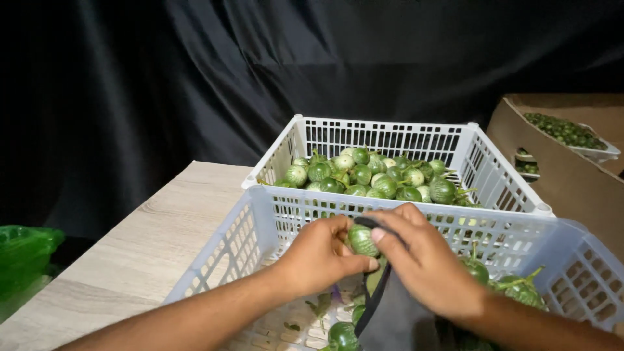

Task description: Cleaning, trimming, and sorting green eggplants from a crate into a basket using a cloth and snips

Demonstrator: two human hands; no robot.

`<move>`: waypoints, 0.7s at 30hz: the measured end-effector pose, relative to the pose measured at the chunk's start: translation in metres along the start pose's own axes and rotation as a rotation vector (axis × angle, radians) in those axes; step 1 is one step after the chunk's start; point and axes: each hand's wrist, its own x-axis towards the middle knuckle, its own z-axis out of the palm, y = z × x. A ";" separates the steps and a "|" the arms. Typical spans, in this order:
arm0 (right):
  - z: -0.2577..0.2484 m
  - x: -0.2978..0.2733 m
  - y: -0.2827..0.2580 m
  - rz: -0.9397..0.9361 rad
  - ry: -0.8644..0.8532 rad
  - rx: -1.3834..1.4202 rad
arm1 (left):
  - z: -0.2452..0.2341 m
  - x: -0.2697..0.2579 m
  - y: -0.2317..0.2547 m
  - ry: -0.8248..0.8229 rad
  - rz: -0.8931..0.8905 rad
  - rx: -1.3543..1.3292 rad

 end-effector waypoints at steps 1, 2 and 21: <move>0.003 -0.001 0.001 -0.005 -0.001 -0.001 | 0.003 0.006 -0.012 0.005 0.002 0.000; 0.006 -0.004 0.003 -0.108 -0.006 -0.018 | 0.008 0.012 -0.024 0.025 0.101 -0.028; -0.004 0.018 0.008 0.403 -0.152 0.280 | 0.018 -0.018 0.002 0.010 0.296 0.288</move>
